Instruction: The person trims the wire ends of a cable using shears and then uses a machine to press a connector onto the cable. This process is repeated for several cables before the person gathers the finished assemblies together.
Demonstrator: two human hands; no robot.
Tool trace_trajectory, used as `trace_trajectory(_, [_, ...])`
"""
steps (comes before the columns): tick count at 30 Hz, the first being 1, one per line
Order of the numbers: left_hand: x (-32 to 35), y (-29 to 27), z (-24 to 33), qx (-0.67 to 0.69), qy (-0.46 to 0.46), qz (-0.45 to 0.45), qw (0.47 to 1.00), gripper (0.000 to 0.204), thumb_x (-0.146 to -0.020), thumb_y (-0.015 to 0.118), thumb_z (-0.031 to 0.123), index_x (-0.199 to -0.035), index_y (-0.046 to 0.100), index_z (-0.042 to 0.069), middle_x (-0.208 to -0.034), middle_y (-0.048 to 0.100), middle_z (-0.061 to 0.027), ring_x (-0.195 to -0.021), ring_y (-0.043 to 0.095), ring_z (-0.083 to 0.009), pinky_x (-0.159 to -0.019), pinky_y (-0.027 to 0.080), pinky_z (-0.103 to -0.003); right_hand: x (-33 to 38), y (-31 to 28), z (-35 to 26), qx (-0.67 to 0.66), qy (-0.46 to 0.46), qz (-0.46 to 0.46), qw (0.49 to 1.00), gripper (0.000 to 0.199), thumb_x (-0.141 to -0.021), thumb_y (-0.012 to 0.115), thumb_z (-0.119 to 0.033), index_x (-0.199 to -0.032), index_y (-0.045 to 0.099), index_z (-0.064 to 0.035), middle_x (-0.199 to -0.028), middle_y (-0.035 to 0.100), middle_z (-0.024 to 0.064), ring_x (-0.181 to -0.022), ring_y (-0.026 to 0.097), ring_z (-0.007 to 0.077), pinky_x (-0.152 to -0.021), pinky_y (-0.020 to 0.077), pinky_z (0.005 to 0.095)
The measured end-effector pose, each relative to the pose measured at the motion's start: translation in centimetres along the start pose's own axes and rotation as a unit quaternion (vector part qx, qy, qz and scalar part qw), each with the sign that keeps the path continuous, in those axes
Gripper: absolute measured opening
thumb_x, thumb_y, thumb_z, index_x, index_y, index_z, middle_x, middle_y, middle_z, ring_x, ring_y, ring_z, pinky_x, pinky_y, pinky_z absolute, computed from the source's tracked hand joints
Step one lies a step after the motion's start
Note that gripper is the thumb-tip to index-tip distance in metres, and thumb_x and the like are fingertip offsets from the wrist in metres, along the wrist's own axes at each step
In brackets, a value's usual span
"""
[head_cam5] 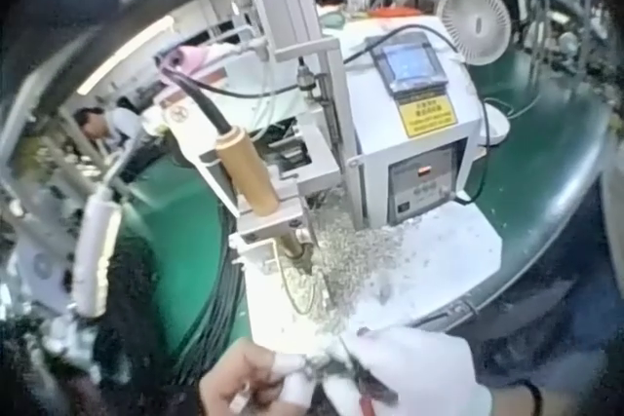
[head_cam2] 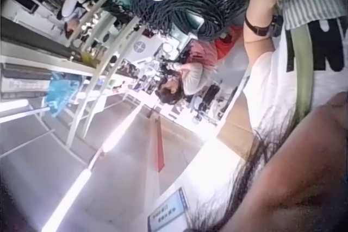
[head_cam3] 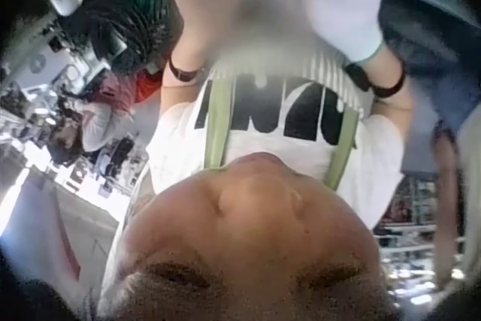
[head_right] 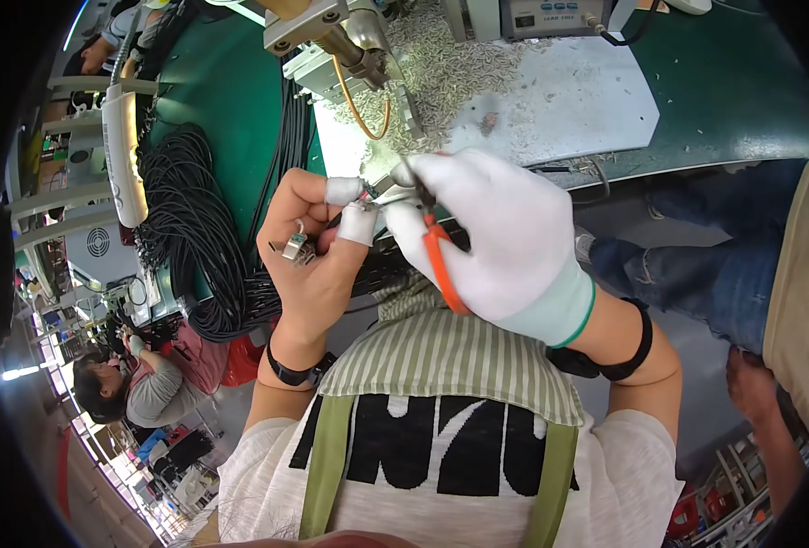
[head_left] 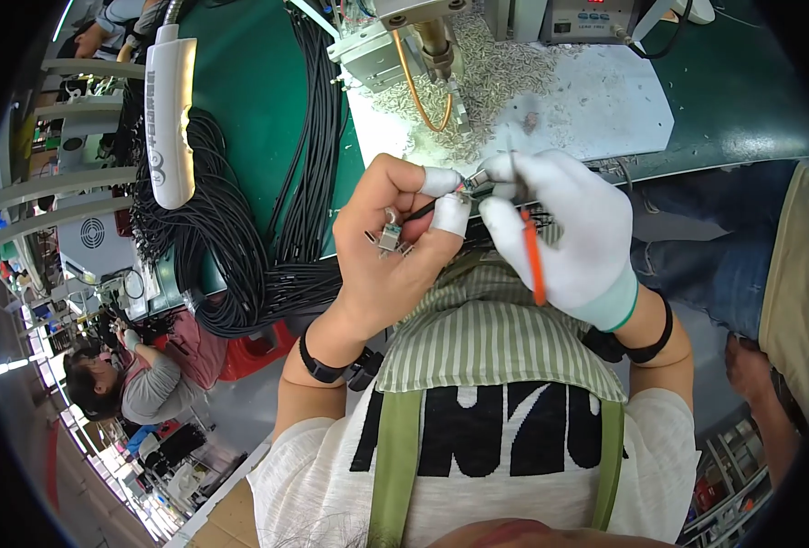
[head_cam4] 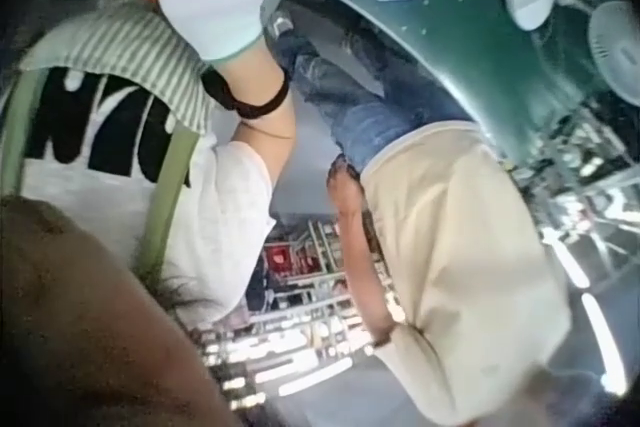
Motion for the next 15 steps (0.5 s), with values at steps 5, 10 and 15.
trace_trajectory(5, [-0.4, 0.3, 0.4, 0.037, -0.057, 0.003, 0.998, 0.02, -0.078, 0.061, -0.008, -0.095, 0.053, -0.001, -0.066, 0.049, 0.0044, -0.058, 0.036, 0.0003, -0.051, 0.029, -0.017, -0.1, -0.2, -1.4, 0.151, -0.061, -0.064, 0.985, 0.016, -0.074, 0.069, -0.009, -0.087, 0.062, -0.0038, -0.06, 0.056, 0.0071, -0.049, 0.057, 0.0191, -0.047, 0.0422, 0.0276])
trace_trajectory(10, [0.2, 1.2, 0.6, 0.031, 0.028, 0.069, 0.997, 0.019, -0.079, 0.06, -0.005, -0.096, 0.052, -0.001, -0.062, 0.049, 0.0029, -0.055, 0.037, -0.0004, -0.05, 0.029, -0.017, 0.4, -0.5, -0.5, 0.009, 0.068, -0.195, 0.978, 0.01, -0.08, 0.066, -0.011, -0.082, 0.06, -0.0031, -0.058, 0.056, 0.0041, -0.047, 0.055, 0.0138, -0.045, 0.0409, 0.0271])
trace_trajectory(15, [-0.1, 0.9, 1.5, -0.158, 0.148, -0.048, 0.975, 0.015, -0.085, 0.055, -0.007, -0.097, 0.051, -0.001, -0.076, 0.06, -0.001, -0.062, 0.05, -0.0016, -0.055, 0.037, -0.016, 1.3, 0.4, 0.2, -0.201, 0.252, -0.248, 0.914, 0.014, -0.085, 0.061, -0.013, -0.077, 0.058, -0.0021, -0.057, 0.055, 0.0034, -0.044, 0.053, 0.01, -0.043, 0.0397, 0.027])
Point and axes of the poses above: each hand's wrist, its own x-axis away from the middle knuckle, its own y-axis out of the palm, z = x × y, the point moved 4 cm from there along -x, towards the middle knuckle
